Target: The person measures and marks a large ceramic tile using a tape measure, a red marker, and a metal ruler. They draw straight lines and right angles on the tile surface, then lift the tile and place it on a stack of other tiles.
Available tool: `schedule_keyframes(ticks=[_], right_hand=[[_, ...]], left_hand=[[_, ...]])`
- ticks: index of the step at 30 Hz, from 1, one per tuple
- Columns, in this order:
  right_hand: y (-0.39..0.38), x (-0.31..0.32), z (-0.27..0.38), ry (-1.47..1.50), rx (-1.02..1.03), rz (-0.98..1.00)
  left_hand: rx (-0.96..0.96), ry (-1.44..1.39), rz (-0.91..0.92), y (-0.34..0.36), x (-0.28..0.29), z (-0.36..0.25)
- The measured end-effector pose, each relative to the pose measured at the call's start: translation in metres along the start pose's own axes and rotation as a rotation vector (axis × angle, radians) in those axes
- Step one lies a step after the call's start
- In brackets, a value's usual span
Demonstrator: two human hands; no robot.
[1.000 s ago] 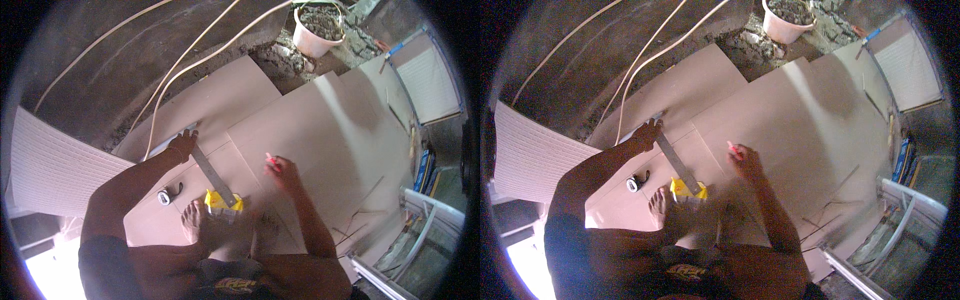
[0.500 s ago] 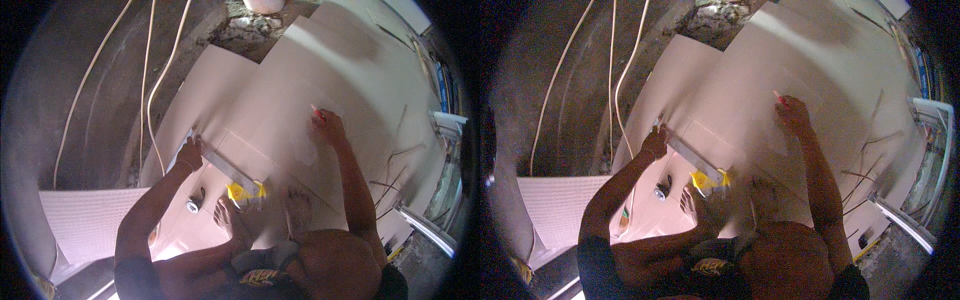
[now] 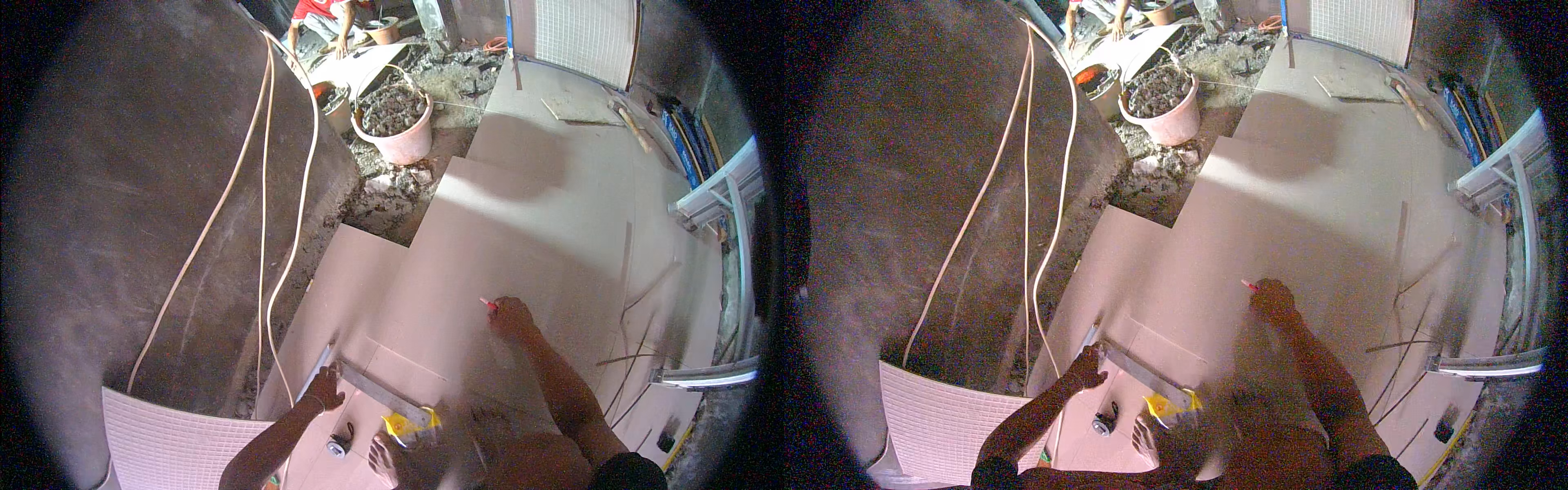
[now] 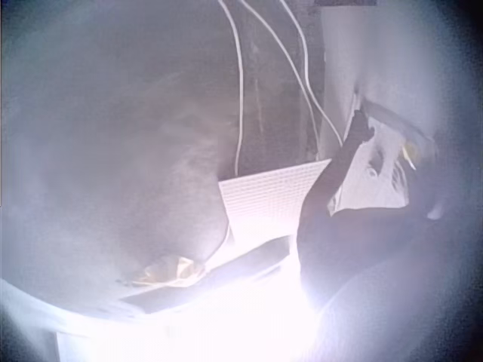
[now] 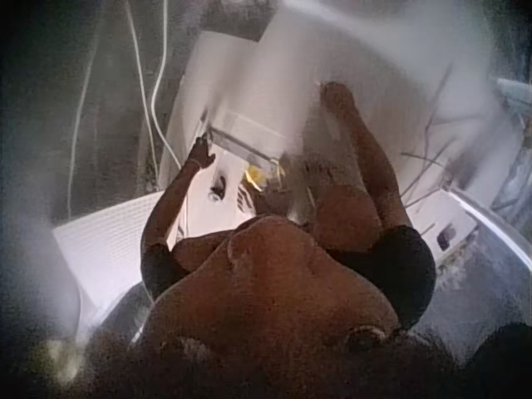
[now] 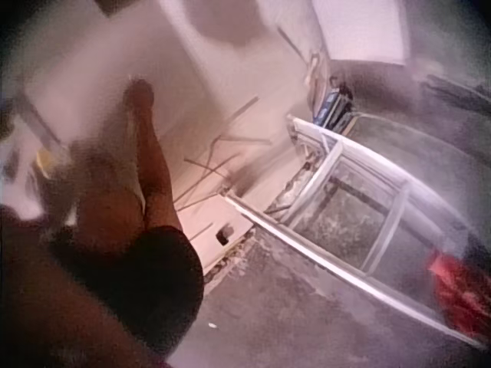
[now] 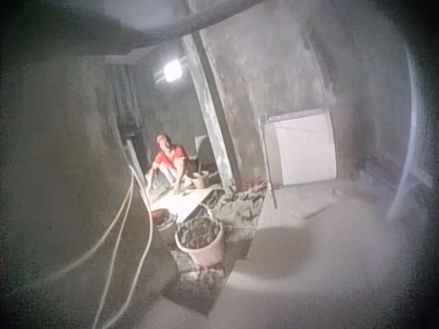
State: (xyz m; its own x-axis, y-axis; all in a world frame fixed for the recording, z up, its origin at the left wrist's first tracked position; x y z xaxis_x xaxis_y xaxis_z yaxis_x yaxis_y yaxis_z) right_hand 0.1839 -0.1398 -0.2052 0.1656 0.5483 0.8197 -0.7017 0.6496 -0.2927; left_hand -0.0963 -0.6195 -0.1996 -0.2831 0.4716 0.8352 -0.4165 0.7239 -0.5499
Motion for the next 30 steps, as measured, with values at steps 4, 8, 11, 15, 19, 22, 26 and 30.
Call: schedule_keyframes(ticks=[4,8,11,15,19,22,26,30], right_hand=[[-0.019,-0.009,0.041,0.031,0.158,-0.048],[-0.051,-0.042,0.108,0.091,0.280,0.130],[-0.069,-0.055,0.152,0.235,0.467,0.209],[-0.078,-0.074,0.171,0.204,0.565,0.222],[-0.100,-0.104,0.172,0.227,0.631,0.473],[-0.131,-0.110,0.174,0.447,0.602,0.643],[-0.151,-0.121,0.177,0.848,0.204,1.015],[-0.122,-0.090,0.187,0.785,0.238,0.858]], left_hand=[[0.034,0.064,0.136,-0.007,0.004,-0.023],[0.160,0.000,0.169,-0.009,0.018,-0.032],[0.164,0.023,0.166,-0.008,0.023,-0.033],[0.185,-0.009,0.144,-0.006,0.027,-0.028],[0.191,0.069,0.126,-0.008,0.024,-0.031],[0.249,0.003,0.130,-0.014,0.016,-0.036],[0.186,-0.167,-0.055,-0.018,0.033,-0.058],[0.035,-0.586,-0.268,-0.019,0.073,-0.082]])
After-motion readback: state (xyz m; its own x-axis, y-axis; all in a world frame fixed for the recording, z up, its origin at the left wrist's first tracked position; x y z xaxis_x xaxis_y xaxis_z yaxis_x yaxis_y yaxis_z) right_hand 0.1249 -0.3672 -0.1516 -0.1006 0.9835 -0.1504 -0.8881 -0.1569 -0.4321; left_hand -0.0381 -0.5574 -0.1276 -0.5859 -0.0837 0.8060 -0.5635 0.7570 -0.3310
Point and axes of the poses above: each hand's wrist, its own y-axis towards the middle knuckle, its own x-axis out of the back of the hand, z = x × y, the point moved 8 cm from there along y, towards the middle knuckle, and after that the axes turned 3 degrees about -z, right-handed, at the moved point
